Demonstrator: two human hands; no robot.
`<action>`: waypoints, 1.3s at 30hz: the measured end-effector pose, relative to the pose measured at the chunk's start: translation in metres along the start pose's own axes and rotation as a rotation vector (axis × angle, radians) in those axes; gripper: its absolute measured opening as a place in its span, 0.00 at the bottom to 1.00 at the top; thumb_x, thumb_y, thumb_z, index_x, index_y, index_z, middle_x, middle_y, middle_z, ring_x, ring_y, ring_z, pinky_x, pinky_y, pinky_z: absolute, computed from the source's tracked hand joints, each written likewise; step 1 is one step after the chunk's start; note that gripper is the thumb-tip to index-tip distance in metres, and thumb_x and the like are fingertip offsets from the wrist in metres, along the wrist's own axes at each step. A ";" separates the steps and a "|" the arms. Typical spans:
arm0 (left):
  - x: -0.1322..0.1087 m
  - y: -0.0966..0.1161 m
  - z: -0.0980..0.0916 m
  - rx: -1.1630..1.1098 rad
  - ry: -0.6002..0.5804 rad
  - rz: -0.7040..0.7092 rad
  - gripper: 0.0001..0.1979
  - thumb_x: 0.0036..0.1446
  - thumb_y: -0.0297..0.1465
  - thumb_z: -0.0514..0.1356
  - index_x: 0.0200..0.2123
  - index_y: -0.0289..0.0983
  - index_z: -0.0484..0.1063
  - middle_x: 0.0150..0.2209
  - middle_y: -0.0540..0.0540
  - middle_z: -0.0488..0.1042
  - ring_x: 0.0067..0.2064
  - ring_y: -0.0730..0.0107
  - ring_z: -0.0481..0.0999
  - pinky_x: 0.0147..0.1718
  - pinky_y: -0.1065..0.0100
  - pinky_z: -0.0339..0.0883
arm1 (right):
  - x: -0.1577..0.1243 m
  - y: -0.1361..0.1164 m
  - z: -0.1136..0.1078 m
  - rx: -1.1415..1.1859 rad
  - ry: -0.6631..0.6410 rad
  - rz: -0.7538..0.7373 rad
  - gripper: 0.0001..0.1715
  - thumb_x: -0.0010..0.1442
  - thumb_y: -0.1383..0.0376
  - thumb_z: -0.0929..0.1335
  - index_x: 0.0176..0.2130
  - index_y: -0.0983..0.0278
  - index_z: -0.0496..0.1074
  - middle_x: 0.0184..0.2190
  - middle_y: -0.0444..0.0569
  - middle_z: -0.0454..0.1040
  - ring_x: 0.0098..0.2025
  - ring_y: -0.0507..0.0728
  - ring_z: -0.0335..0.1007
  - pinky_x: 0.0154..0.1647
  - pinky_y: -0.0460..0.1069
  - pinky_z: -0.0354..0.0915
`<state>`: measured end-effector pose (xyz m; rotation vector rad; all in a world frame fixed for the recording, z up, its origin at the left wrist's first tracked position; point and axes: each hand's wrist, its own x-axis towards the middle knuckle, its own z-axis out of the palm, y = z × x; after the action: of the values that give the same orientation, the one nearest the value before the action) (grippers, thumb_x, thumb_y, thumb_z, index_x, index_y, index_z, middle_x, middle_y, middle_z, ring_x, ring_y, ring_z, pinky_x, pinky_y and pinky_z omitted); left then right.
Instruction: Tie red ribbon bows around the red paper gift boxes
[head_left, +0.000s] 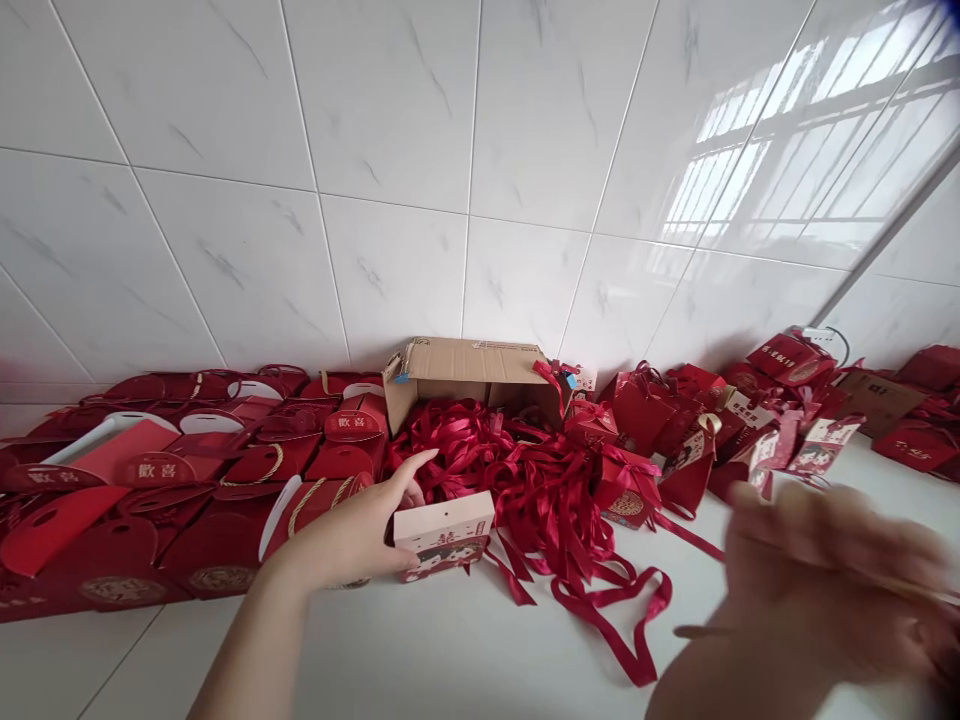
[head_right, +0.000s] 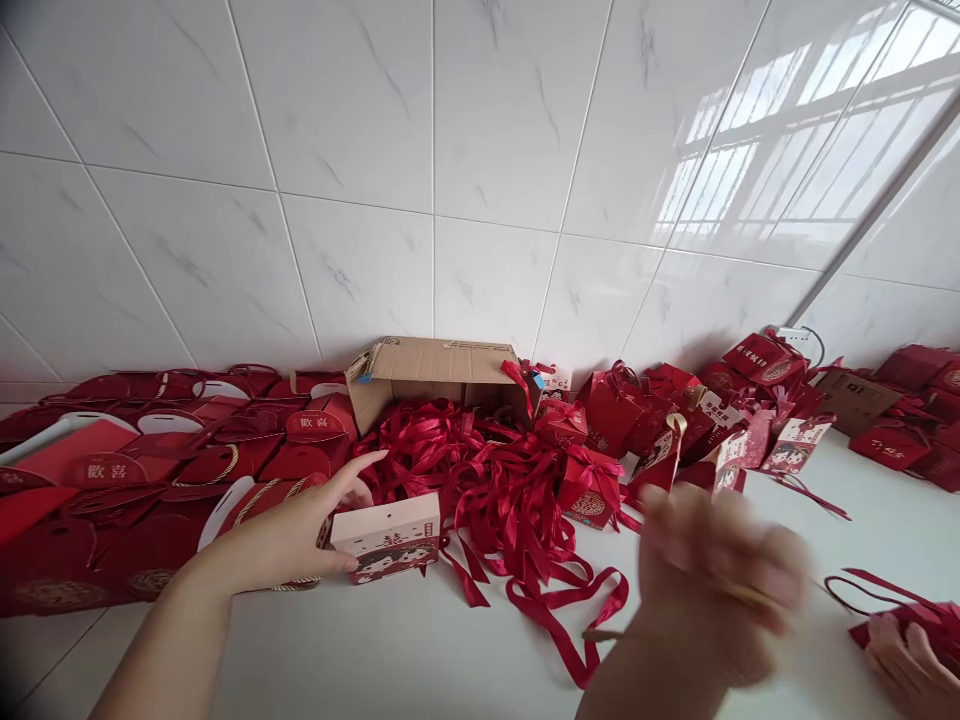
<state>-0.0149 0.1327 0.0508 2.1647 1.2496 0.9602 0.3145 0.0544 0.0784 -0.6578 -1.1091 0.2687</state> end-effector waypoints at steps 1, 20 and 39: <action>0.004 0.000 0.003 0.000 -0.086 -0.077 0.37 0.42 0.32 0.63 0.59 0.46 0.63 0.31 0.53 0.78 0.24 0.70 0.77 0.18 0.76 0.63 | 0.001 0.003 0.006 0.032 -0.042 -0.003 0.16 0.51 0.48 0.73 0.24 0.55 0.71 0.19 0.42 0.60 0.20 0.50 0.56 0.21 0.50 0.58; -0.009 0.063 0.035 -0.649 0.328 -0.054 0.18 0.60 0.39 0.58 0.52 0.43 0.62 0.45 0.45 0.73 0.44 0.64 0.75 0.42 0.67 0.70 | -0.047 0.028 0.106 0.076 -0.481 -0.362 0.10 0.57 0.74 0.67 0.38 0.62 0.72 0.27 0.45 0.72 0.28 0.53 0.65 0.34 0.55 0.63; -0.015 0.073 0.042 -0.531 0.486 0.057 0.18 0.56 0.35 0.62 0.44 0.44 0.54 0.29 0.50 0.76 0.32 0.64 0.79 0.31 0.66 0.73 | -0.052 0.033 0.105 -0.225 -0.372 -0.216 0.05 0.58 0.67 0.70 0.32 0.57 0.76 0.59 0.49 0.59 0.63 0.67 0.53 0.59 0.64 0.57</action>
<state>0.0524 0.0822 0.0683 1.6078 0.9731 1.6921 0.2022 0.0910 0.0498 -0.6956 -1.5716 0.0804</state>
